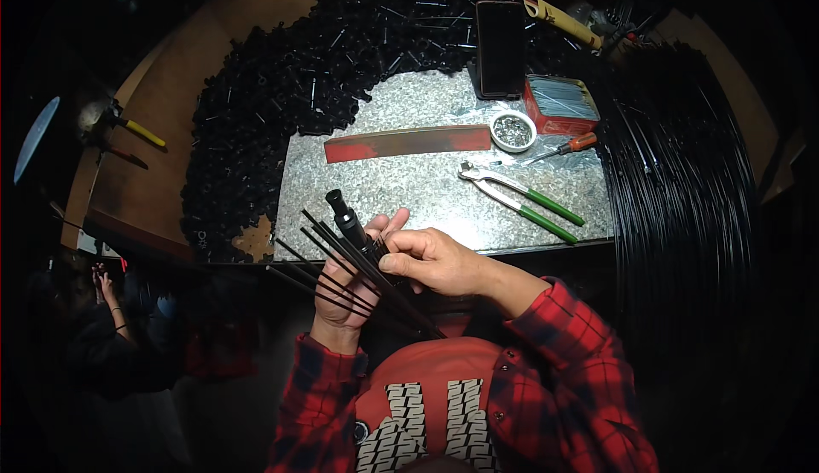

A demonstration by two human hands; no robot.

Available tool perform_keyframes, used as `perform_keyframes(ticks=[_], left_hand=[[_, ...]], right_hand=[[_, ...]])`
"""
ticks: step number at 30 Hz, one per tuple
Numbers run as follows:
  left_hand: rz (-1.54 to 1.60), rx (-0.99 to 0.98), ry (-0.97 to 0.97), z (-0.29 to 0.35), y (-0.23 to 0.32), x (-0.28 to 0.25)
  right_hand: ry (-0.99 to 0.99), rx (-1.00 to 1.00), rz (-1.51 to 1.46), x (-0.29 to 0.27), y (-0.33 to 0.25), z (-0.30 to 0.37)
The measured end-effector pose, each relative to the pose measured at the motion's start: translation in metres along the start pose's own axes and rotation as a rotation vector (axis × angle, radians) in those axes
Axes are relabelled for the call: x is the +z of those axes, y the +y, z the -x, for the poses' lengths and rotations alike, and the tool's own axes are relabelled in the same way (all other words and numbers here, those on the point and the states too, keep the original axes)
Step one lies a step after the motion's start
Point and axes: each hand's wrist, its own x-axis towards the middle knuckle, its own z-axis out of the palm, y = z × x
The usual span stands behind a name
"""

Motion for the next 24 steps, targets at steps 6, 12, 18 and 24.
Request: perform_keyframes(ticks=[6,12,18,24], left_hand=[[-0.029,-0.063,-0.123,-0.010,0.006,-0.003],[0.114,-0.018,-0.102,-0.012,0.002,-0.007],[-0.102,-0.061,-0.240,-0.011,0.010,-0.002],[-0.106,-0.003,-0.234,-0.017,0.016,-0.010]], right_hand=[[-0.024,-0.005,-0.011,-0.001,0.002,0.002],[0.012,-0.001,0.023,0.003,-0.004,0.003],[0.025,0.014,0.053,0.005,-0.008,0.001],[-0.027,0.019,-0.036,0.007,-0.001,-0.018]])
